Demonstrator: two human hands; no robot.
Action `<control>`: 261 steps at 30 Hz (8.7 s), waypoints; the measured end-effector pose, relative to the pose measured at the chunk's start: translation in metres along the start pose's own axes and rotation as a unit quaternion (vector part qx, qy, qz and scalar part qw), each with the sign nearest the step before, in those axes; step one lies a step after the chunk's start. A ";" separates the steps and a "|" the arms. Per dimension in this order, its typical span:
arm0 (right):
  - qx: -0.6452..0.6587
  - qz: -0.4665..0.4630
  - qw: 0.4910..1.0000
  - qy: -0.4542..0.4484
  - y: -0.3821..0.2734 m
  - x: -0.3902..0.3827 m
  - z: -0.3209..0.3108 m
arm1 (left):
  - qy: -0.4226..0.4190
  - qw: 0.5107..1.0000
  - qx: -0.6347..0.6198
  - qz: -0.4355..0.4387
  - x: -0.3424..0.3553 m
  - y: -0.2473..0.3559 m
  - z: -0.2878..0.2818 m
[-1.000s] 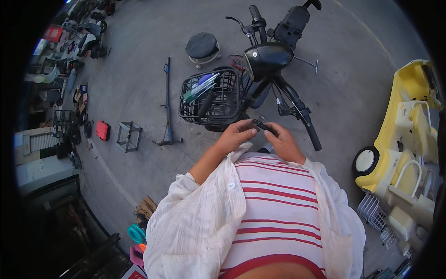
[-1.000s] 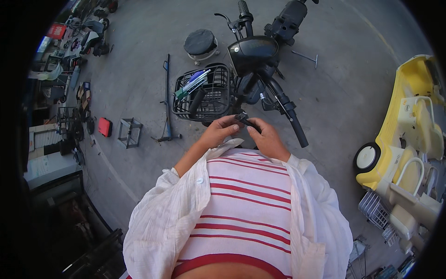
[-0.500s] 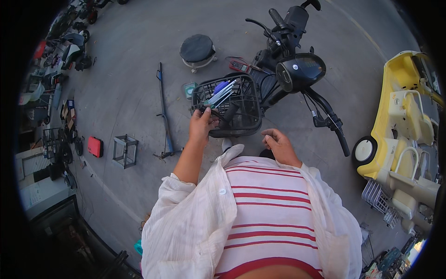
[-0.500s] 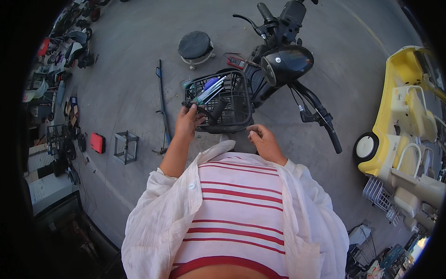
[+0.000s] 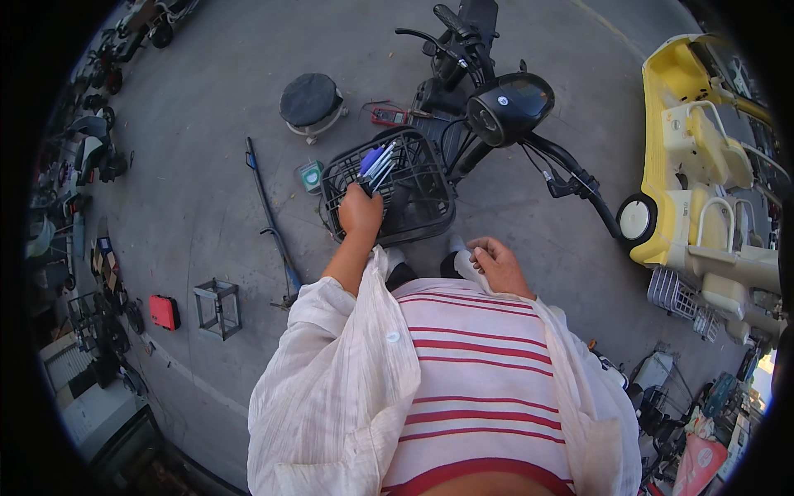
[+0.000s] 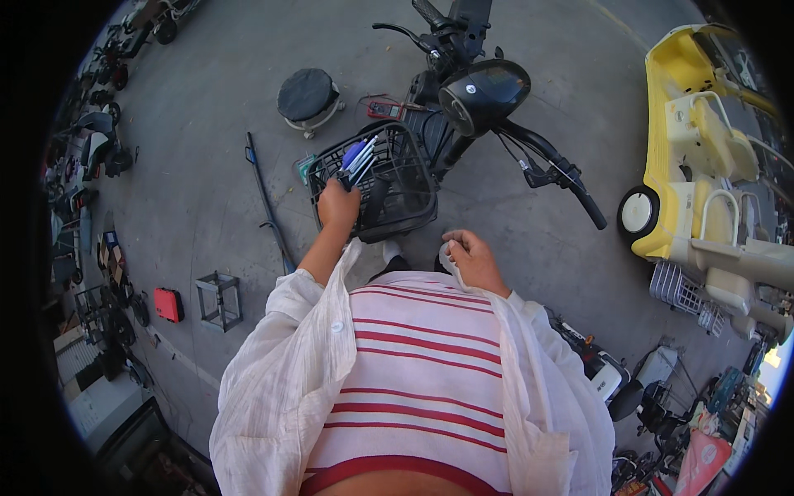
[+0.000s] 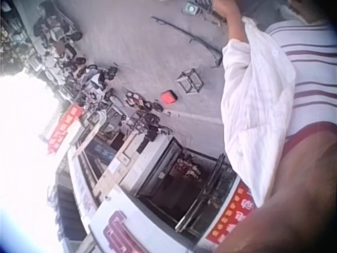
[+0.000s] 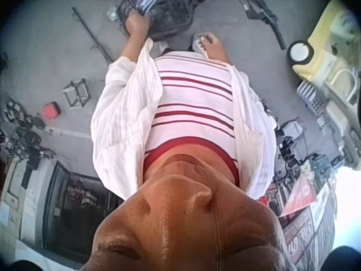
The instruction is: The person adjusts the handlebar controls and throttle on a black electric scooter, then moves to a work area to hammer a small metal part on the ground. The person uses a hammer and a screwdriver to work on the part while sitting on a low stool.
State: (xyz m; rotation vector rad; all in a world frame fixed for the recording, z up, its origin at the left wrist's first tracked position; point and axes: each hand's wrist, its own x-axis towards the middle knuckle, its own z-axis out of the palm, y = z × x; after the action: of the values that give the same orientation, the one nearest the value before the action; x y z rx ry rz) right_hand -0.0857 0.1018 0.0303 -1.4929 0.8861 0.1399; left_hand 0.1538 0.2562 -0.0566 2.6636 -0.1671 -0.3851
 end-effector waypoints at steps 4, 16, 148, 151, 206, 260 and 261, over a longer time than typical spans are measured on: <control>-0.002 0.001 1.000 -0.010 -0.006 -0.004 -0.012 | -0.002 0.999 0.037 -0.024 0.001 0.008 0.009; -0.035 -0.005 0.998 -0.057 0.009 0.011 -0.078 | 0.029 0.992 0.069 -0.098 -0.022 0.022 0.017; -0.106 -0.374 0.916 0.097 0.024 0.142 -0.190 | -0.003 0.976 -0.177 -0.123 -0.240 -0.045 0.100; -0.118 -0.368 0.918 0.092 0.021 0.137 -0.189 | 0.001 0.974 -0.191 -0.122 -0.240 -0.059 0.112; 0.058 -0.309 0.949 0.016 0.030 0.136 -0.197 | 0.182 0.981 -0.067 -0.023 -0.182 -0.034 0.037; -0.271 -0.282 0.920 0.011 -0.071 0.026 -0.242 | -0.030 0.954 -0.284 0.090 -0.171 0.084 0.031; -0.272 -0.279 0.921 0.011 -0.071 0.025 -0.242 | -0.040 0.956 -0.278 0.088 -0.171 0.085 0.030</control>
State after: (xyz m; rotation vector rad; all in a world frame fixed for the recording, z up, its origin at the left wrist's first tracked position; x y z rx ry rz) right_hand -0.1281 -0.1341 0.1116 -2.2191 0.4140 -0.0621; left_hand -0.0228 0.1984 -0.0040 2.0629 -0.2730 -0.4122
